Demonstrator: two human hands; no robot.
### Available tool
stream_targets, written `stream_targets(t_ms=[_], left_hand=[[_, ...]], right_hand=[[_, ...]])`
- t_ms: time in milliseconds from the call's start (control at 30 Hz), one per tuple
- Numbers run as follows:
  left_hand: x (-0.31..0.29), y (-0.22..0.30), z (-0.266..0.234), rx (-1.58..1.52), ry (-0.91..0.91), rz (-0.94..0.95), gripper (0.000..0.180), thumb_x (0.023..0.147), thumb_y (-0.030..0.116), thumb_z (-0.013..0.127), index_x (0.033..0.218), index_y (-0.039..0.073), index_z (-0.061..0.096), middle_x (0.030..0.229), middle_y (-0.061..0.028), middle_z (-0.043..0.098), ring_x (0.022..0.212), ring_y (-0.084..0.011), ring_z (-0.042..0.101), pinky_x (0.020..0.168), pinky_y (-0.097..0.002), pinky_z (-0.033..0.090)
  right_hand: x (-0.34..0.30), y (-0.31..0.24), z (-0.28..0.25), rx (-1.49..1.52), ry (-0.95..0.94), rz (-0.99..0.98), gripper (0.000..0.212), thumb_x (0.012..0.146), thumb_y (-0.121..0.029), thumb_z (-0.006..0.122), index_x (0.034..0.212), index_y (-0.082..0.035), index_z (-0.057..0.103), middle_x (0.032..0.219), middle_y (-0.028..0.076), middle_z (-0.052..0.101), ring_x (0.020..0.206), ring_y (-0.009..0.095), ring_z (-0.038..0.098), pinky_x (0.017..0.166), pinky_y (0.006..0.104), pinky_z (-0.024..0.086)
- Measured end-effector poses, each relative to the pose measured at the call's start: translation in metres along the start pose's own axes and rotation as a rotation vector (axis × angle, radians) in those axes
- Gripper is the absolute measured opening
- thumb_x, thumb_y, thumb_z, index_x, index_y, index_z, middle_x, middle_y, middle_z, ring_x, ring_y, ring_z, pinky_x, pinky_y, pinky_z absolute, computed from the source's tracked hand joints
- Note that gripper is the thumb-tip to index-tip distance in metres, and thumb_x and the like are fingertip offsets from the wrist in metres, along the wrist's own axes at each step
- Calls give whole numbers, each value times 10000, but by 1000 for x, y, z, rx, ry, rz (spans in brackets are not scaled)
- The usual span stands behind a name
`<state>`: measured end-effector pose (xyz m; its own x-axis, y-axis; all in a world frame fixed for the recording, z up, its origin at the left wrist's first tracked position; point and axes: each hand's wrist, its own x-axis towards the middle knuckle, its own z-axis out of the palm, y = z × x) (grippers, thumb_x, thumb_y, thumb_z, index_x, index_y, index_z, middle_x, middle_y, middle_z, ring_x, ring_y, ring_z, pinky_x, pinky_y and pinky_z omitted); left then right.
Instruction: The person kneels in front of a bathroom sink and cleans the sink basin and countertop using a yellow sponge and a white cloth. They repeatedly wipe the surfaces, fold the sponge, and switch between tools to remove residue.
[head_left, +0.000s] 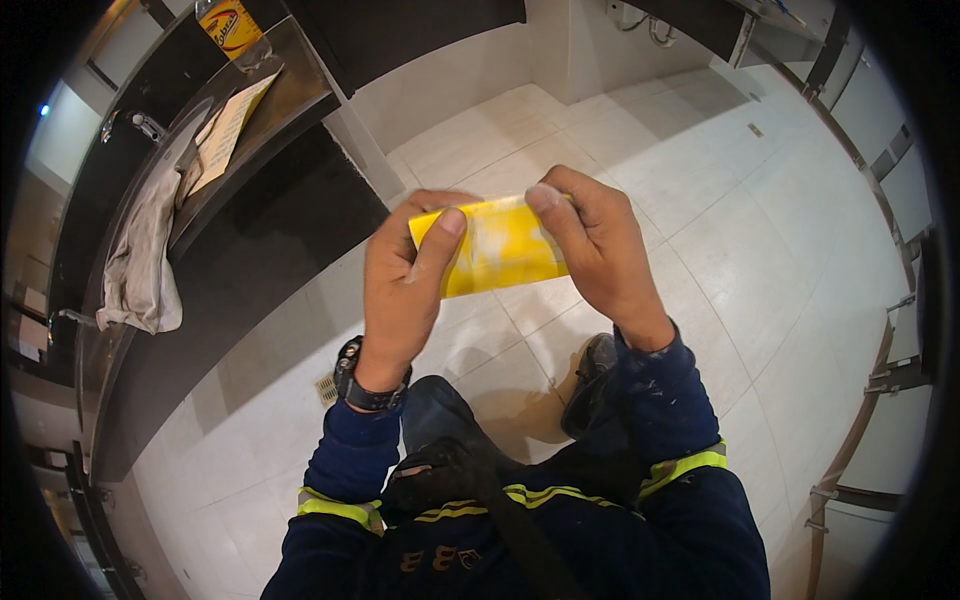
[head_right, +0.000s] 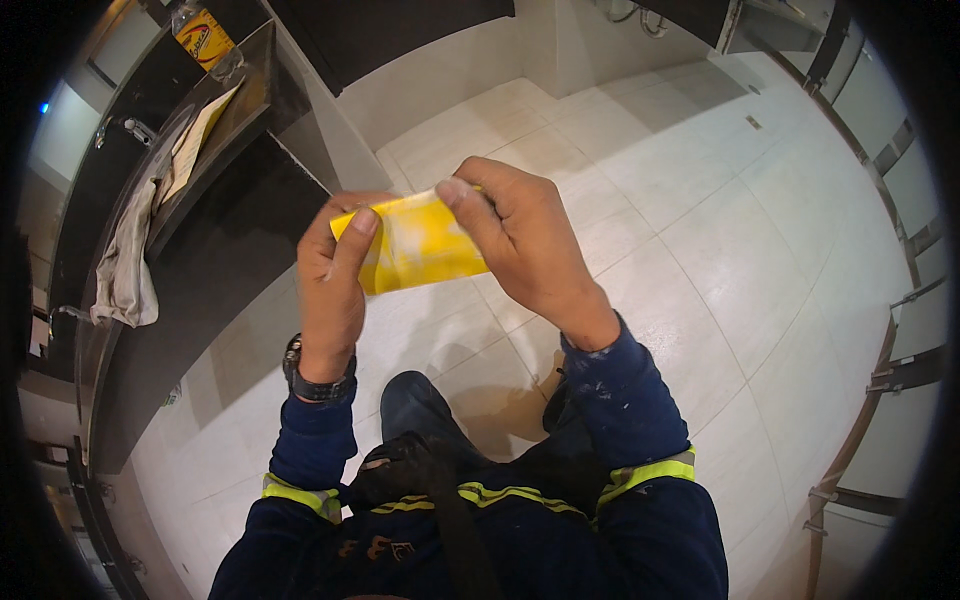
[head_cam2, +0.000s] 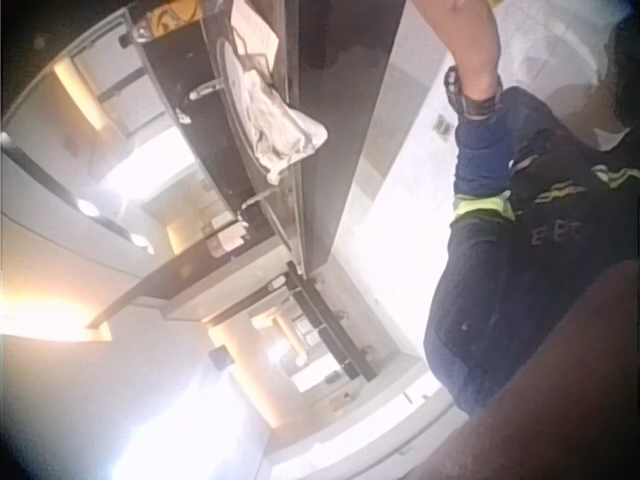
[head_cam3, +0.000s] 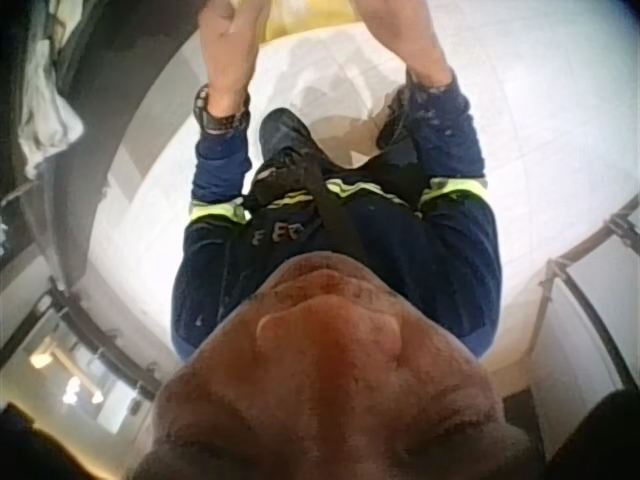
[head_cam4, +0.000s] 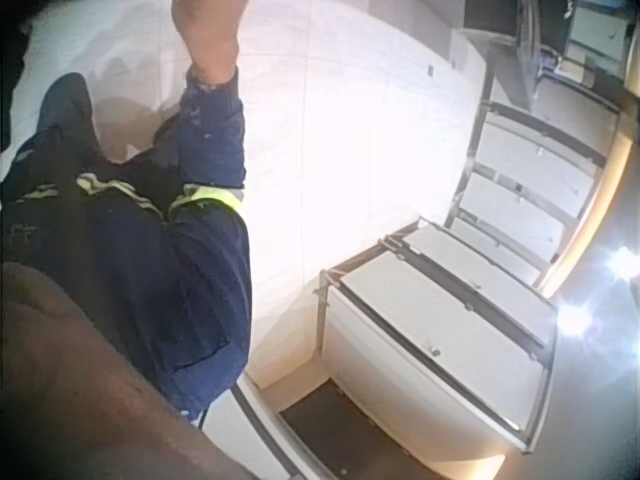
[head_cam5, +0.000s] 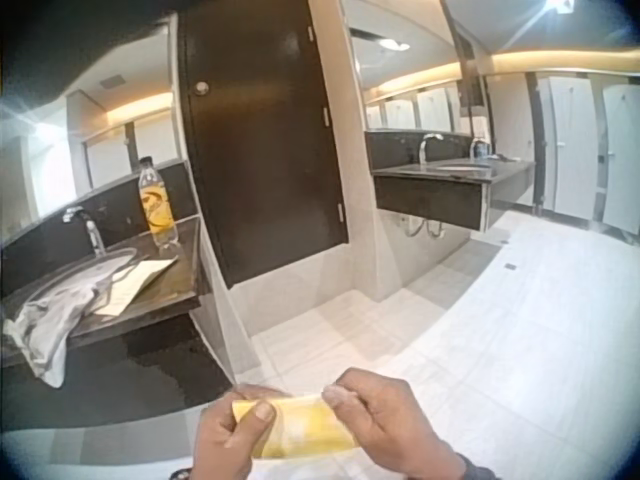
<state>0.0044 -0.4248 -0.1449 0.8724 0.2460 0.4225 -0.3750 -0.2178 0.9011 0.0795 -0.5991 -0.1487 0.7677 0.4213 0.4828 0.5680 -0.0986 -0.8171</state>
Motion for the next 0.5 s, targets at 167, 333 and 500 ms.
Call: stream_targets(t_ms=[167,333,500], left_hand=[[16,14,-21,186,-317,-5,209,986,191,611,996,-6,680,936,-50,690,801,-118,621,735,-263,494],[18,18,-16,524,-320,167,159,959,134,638,886,-7,632,795,-73,637,698,-140,589,675,-287,472],[10,10,-12,601,-202,219,228,932,145,684,793,0,576,704,-90,551,648,-159,534,620,-281,434]], right_hand=[[1,6,-3,-71,-127,-279,207,972,-189,618,863,-12,614,775,138,593,697,316,569,622,368,455],[4,9,7,-280,-19,-426,187,920,-150,678,815,-22,591,775,125,587,719,304,569,626,376,464],[0,11,12,-332,28,-404,196,897,-142,710,787,-22,602,749,122,595,685,300,568,596,369,460]])
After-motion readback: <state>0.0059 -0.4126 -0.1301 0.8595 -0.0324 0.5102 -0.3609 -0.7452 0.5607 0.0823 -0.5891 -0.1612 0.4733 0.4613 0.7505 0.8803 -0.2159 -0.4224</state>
